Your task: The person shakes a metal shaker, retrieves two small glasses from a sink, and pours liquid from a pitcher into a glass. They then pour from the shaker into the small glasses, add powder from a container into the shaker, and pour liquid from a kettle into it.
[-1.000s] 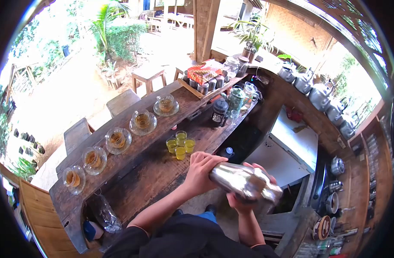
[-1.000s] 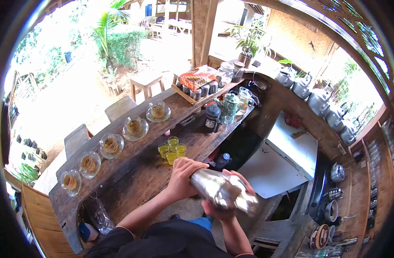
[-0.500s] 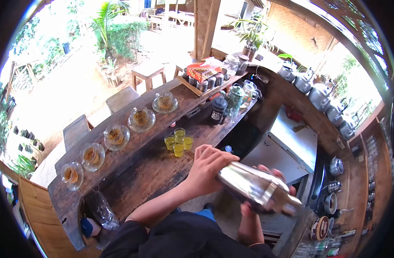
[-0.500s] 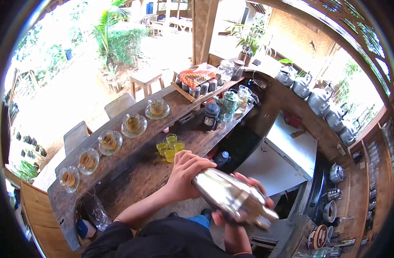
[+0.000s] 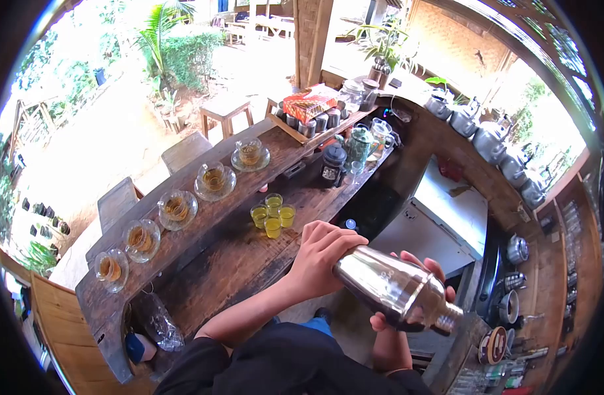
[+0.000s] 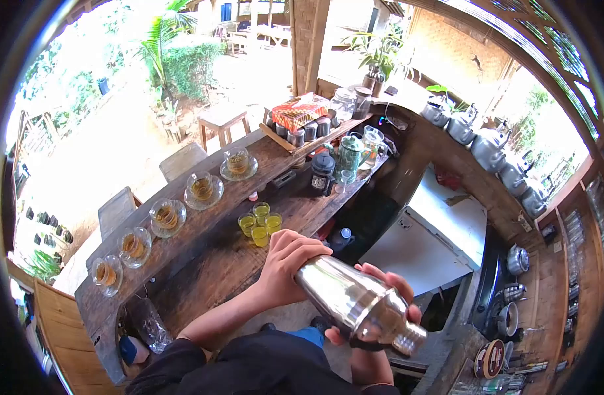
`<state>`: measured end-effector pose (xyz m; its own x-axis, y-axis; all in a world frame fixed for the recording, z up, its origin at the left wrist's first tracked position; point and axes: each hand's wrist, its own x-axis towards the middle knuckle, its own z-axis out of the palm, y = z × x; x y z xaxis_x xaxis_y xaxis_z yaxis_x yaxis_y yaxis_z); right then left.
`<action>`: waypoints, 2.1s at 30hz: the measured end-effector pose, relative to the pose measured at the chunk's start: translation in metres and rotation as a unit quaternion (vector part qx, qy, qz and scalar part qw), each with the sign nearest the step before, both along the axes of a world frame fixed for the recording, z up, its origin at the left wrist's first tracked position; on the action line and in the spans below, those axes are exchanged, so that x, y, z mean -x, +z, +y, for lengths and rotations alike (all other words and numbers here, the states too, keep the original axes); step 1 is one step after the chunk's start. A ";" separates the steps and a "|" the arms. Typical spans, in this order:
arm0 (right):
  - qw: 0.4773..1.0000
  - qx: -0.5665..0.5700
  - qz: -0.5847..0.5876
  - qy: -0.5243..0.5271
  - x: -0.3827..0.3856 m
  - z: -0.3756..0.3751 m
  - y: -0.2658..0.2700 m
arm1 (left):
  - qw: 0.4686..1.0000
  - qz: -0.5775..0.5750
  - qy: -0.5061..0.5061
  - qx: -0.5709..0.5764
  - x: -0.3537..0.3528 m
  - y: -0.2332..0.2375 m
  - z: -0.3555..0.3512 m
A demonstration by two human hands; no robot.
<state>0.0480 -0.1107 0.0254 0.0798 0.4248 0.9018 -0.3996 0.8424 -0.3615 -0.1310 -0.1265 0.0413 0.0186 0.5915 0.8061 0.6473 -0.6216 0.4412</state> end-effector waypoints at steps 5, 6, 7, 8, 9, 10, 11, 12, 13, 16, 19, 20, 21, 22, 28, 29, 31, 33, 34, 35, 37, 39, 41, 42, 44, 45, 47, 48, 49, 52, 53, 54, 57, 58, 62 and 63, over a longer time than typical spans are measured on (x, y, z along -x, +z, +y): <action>0.890 0.045 -0.319 -0.322 -0.009 0.022 -0.046 | 0.986 -0.042 0.014 0.162 0.011 -0.078 0.016; 0.942 0.237 -0.138 -0.192 0.012 0.021 -0.058 | 0.978 -0.066 -0.005 0.198 0.008 -0.094 0.016; 0.941 0.253 -0.132 -0.180 0.010 0.022 -0.060 | 0.968 -0.089 -0.025 0.234 0.007 -0.102 0.015; 0.951 0.200 -0.157 -0.176 0.001 0.022 -0.057 | 0.968 -0.088 -0.025 0.234 0.006 -0.091 0.013; 0.956 0.149 -0.184 -0.171 -0.007 0.018 -0.050 | 0.983 -0.067 -0.004 0.173 0.003 -0.068 0.009; 0.984 0.119 -0.120 -0.056 -0.001 0.014 -0.031 | 0.992 -0.047 0.015 0.114 0.000 -0.048 0.004; 0.996 0.073 -0.055 -0.011 0.001 0.011 -0.020 | 0.992 -0.048 0.013 0.119 0.000 -0.034 0.002; 0.999 0.021 -0.043 0.008 0.001 0.010 -0.006 | 0.997 -0.032 0.009 0.072 0.000 -0.021 0.000; 0.999 -0.034 -0.030 0.030 0.001 0.010 0.004 | 1.000 -0.016 0.007 0.021 0.000 -0.013 -0.001; 0.998 0.029 -0.062 0.001 0.010 0.014 -0.020 | 0.997 -0.023 0.006 0.070 0.006 -0.033 0.002; 0.940 0.235 -0.193 -0.155 0.011 0.014 -0.059 | 0.984 -0.076 -0.007 0.158 0.003 -0.094 0.009; 0.941 0.273 -0.158 -0.122 0.016 0.013 -0.055 | 0.975 -0.103 -0.006 0.196 0.001 -0.096 0.006; 0.938 0.312 -0.122 -0.089 0.019 0.011 -0.049 | 0.963 -0.130 -0.005 0.236 0.000 -0.098 0.004; 0.942 0.249 -0.190 -0.121 0.006 0.008 -0.044 | 0.967 -0.125 0.001 0.223 -0.002 -0.100 0.003; 0.998 0.039 0.018 0.047 0.003 0.001 -0.002 | 0.995 -0.095 0.010 0.015 -0.007 -0.028 -0.004; 0.998 0.022 0.017 0.049 0.005 0.009 -0.012 | 0.996 -0.081 0.010 -0.032 -0.007 -0.026 -0.002; 0.999 0.014 -0.043 -0.001 0.013 0.023 -0.029 | 0.995 -0.073 0.043 0.052 0.000 -0.060 0.009; 0.900 0.110 -0.331 -0.262 -0.003 0.018 -0.043 | 0.981 -0.076 0.062 0.167 0.002 -0.091 0.011; 0.900 0.108 -0.330 -0.263 -0.005 0.018 -0.049 | 0.981 -0.075 0.061 0.165 -0.002 -0.100 0.012; 0.922 0.144 -0.281 -0.223 -0.004 0.019 -0.051 | 0.979 -0.084 0.052 0.176 -0.006 -0.098 0.014; 0.950 0.115 -0.250 -0.148 -0.014 0.028 -0.044 | 0.977 -0.095 0.046 0.186 -0.010 -0.092 0.020; 0.996 0.059 -0.068 -0.004 -0.008 0.027 -0.018 | 0.996 -0.076 0.017 0.047 -0.013 -0.044 0.021; 1.000 -0.005 -0.026 -0.014 -0.014 0.025 0.006 | 0.999 -0.042 0.024 -0.002 -0.014 -0.025 0.027; 1.000 -0.021 -0.012 -0.009 -0.011 0.031 0.006 | 0.999 -0.036 0.025 -0.011 -0.014 -0.023 0.030; 0.999 0.010 -0.036 -0.020 -0.007 0.050 -0.012 | 0.999 -0.039 0.026 0.026 -0.016 -0.031 0.036; 0.995 0.059 -0.075 -0.035 -0.009 0.060 -0.031 | 0.999 -0.038 0.028 0.023 -0.016 -0.050 0.040; 0.942 0.161 -0.230 -0.184 -0.017 0.073 -0.067 | 0.973 -0.080 0.087 0.198 -0.018 -0.103 0.045; 0.942 0.250 -0.183 -0.129 -0.010 0.070 -0.059 | 0.965 -0.073 0.088 0.237 -0.019 -0.130 0.048; 0.929 0.338 -0.134 -0.071 -0.009 0.070 -0.049 | 0.964 -0.074 0.094 0.236 -0.025 -0.123 0.051; 0.956 0.037 -0.243 -0.162 -0.063 0.101 -0.040 | 0.986 -0.060 0.086 0.133 -0.052 -0.062 0.063; 0.985 0.157 -0.070 0.006 -0.054 0.085 -0.007 | 0.985 -0.061 0.088 0.135 -0.060 -0.038 0.069; 0.995 0.089 -0.039 0.020 -0.066 0.091 0.007 | 0.995 -0.040 0.071 0.061 -0.069 -0.017 0.076; 0.998 -0.034 0.004 0.050 -0.090 0.115 0.029 | 0.998 -0.017 0.058 -0.034 -0.094 0.012 0.090; 1.000 -0.016 0.010 0.015 -0.091 0.124 0.013 | 0.997 -0.039 0.060 -0.005 -0.099 0.002 0.097; 0.975 0.126 -0.173 -0.055 -0.099 0.155 -0.041 | 0.978 -0.103 0.083 0.161 -0.105 -0.088 0.123; 0.958 0.204 -0.182 -0.087 -0.098 0.153 -0.045 | 0.971 -0.101 0.090 0.196 -0.109 -0.091 0.125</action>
<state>0.1458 0.0422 -0.0195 -0.1065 0.7570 0.6447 -0.0500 0.6435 -0.7638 -0.0221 -0.0018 -0.0494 -0.2491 0.8327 0.4945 0.6050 -0.2649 0.7508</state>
